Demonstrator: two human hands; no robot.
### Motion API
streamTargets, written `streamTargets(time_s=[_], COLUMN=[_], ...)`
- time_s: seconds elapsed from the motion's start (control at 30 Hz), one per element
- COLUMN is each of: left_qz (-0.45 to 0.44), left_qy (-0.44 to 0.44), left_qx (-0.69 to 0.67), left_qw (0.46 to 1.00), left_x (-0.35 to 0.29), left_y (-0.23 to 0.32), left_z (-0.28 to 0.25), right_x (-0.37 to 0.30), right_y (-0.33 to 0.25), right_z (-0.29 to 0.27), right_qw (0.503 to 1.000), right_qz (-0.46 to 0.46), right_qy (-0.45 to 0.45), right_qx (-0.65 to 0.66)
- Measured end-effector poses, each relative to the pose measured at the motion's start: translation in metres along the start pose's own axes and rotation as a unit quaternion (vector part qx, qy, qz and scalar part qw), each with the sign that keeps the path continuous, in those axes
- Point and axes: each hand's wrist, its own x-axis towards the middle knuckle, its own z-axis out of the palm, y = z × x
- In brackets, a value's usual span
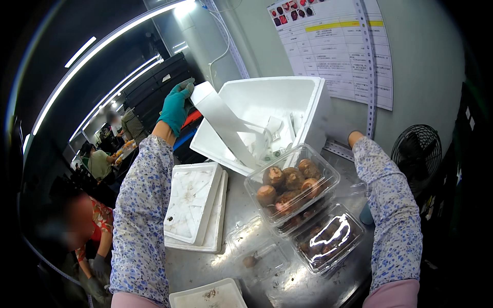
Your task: The person sorts brown potatoes from a large pile on a metal table into clear plastic containers. They place the filled containers into a refrigerated display case and apply labels to them. The person also uses a digital scale to weigh the potatoes during the process.
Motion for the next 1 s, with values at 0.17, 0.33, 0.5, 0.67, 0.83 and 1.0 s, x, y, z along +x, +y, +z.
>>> streamTargets(time_s=[0.17, 0.33, 0.5, 0.67, 0.83, 1.0], left_qz=[0.079, 0.089, 0.058, 0.044, -0.049, 0.189], left_qy=[-0.012, -0.029, 0.060, 0.117, -0.103, -0.169], left_qx=[0.043, 0.030, -0.065, -0.037, 0.399, 0.099], left_qw=[0.996, 0.995, 0.994, 0.991, 0.910, 0.962], left_x=[-0.004, -0.013, 0.014, 0.016, 0.000, -0.051], left_y=[-0.005, 0.008, -0.015, -0.028, -0.009, 0.074], left_z=[0.015, 0.043, -0.009, -0.024, 0.001, 0.011], right_x=[-0.021, -0.013, -0.006, 0.033, 0.045, -0.069], right_y=[-0.153, -0.226, -0.231, -0.183, -0.176, -0.330], right_z=[-0.003, 0.023, -0.010, -0.070, -0.113, -0.043], right_qw=[0.967, 0.969, 0.979, 0.938, 0.828, 0.810], right_qz=[-0.240, -0.234, -0.139, -0.157, -0.367, -0.436], right_qy=[0.087, 0.078, 0.133, 0.280, 0.422, 0.121], right_qx=[0.014, -0.025, 0.063, 0.134, -0.040, 0.374])
